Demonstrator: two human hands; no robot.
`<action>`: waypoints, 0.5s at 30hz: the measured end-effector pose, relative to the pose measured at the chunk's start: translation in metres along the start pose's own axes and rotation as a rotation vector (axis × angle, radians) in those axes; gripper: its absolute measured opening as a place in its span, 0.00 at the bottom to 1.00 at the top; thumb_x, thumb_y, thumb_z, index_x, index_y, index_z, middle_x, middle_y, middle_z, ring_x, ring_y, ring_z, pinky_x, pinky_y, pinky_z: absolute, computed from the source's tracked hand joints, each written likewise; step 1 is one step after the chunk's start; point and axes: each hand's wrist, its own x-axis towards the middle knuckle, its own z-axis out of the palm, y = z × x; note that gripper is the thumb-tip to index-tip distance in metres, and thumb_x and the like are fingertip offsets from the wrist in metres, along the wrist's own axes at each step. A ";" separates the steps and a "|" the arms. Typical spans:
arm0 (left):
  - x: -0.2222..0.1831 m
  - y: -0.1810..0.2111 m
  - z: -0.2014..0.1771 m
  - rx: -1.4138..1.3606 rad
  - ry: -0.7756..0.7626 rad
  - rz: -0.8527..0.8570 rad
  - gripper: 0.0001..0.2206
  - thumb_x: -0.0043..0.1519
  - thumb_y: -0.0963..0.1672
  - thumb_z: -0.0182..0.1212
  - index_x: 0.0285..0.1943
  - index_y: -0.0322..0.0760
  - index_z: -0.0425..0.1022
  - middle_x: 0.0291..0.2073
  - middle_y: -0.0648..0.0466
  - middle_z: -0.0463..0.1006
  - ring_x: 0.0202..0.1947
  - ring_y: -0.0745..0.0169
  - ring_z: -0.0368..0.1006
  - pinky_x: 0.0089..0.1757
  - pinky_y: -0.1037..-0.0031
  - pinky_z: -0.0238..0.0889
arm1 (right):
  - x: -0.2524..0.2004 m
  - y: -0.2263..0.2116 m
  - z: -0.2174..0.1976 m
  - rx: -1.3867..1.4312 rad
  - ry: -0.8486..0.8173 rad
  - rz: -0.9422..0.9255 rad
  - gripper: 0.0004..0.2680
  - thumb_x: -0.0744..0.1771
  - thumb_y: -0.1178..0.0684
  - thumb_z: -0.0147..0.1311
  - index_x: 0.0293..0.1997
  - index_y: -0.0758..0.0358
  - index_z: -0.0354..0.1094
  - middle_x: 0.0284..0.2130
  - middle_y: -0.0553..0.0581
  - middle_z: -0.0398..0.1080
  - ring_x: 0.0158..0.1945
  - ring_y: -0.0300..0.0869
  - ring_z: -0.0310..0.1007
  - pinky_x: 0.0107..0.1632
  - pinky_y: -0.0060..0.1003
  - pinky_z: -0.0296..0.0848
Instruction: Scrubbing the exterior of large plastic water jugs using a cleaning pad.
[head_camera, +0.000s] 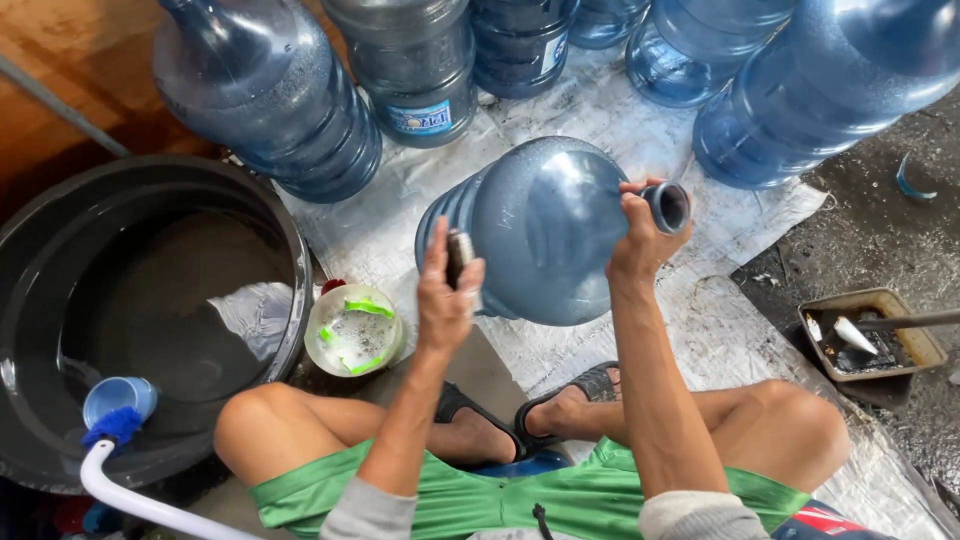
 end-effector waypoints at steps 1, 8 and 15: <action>-0.002 -0.006 0.010 0.001 0.001 -0.011 0.30 0.59 0.44 0.58 0.70 0.36 0.51 0.57 0.32 0.63 0.54 0.34 0.64 0.53 0.51 0.58 | 0.002 0.000 -0.002 -0.007 -0.003 0.008 0.09 0.56 0.66 0.57 0.35 0.67 0.65 0.22 0.60 0.70 0.29 0.37 0.69 0.37 0.30 0.68; -0.001 0.003 0.050 0.170 0.057 0.110 0.27 0.62 0.47 0.47 0.70 0.35 0.48 0.51 0.34 0.63 0.45 0.39 0.67 0.42 0.53 0.66 | 0.016 0.005 -0.036 0.195 -0.170 0.107 0.10 0.55 0.60 0.54 0.34 0.67 0.61 0.24 0.62 0.65 0.33 0.46 0.70 0.43 0.36 0.66; 0.067 -0.001 0.039 0.234 -0.048 0.067 0.31 0.55 0.49 0.53 0.70 0.48 0.54 0.54 0.34 0.67 0.55 0.30 0.64 0.53 0.50 0.59 | -0.009 -0.007 -0.045 0.155 -0.237 0.010 0.12 0.56 0.57 0.51 0.38 0.67 0.56 0.25 0.62 0.63 0.36 0.49 0.70 0.50 0.41 0.65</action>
